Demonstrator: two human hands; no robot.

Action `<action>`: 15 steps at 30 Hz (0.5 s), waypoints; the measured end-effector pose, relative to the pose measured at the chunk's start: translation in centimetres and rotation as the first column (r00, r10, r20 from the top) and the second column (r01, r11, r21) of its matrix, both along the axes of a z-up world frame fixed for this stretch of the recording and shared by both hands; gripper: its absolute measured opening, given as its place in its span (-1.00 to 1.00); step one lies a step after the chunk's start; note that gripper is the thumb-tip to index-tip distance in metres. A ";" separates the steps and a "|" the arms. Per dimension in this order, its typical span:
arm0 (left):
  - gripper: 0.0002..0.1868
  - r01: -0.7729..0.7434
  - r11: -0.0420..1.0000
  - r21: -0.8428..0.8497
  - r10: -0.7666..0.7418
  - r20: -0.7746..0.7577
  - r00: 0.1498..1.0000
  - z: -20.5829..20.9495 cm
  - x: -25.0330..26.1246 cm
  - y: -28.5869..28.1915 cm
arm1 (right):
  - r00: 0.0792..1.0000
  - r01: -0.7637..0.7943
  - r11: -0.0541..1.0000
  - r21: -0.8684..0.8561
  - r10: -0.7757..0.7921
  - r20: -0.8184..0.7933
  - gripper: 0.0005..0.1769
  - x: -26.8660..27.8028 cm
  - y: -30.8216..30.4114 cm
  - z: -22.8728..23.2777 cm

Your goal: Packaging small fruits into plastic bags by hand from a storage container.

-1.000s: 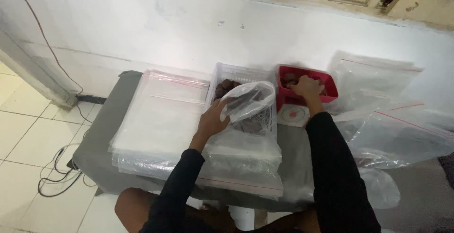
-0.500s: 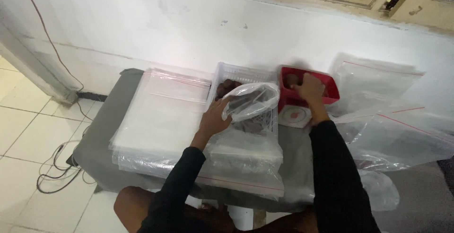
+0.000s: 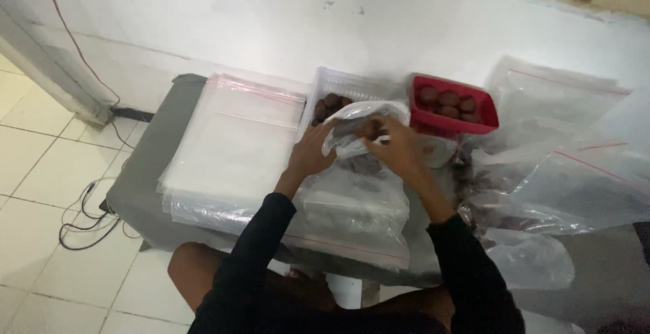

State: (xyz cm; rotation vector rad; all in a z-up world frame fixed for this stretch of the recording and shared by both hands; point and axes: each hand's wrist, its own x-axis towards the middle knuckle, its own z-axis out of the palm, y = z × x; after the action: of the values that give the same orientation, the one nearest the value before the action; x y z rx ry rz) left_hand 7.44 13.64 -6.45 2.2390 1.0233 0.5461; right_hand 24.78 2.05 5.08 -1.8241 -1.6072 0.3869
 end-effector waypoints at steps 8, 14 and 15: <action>-0.18 0.029 0.999 0.023 -0.029 0.016 0.999 0.5 -0.4 -0.4 | 0.945 -0.123 0.973 -0.194 0.175 0.276 -0.46 -1.0 5.3 -5.3; -0.15 0.019 0.999 0.026 -0.020 0.060 0.998 -1.7 0.3 1.0 | 0.895 -0.156 0.976 -0.154 0.205 0.395 -0.55 -2.0 7.0 -5.2; -0.15 0.014 1.000 0.004 -0.014 0.066 0.998 -1.4 0.3 0.8 | 0.898 -0.177 0.971 -0.162 0.227 0.377 -0.58 -2.4 6.9 -4.4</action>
State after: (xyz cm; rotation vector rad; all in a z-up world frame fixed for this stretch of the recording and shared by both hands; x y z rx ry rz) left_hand 7.72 14.40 -7.82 2.2144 0.9730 0.6117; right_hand 22.33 8.93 0.65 -1.9201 -2.1031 0.2207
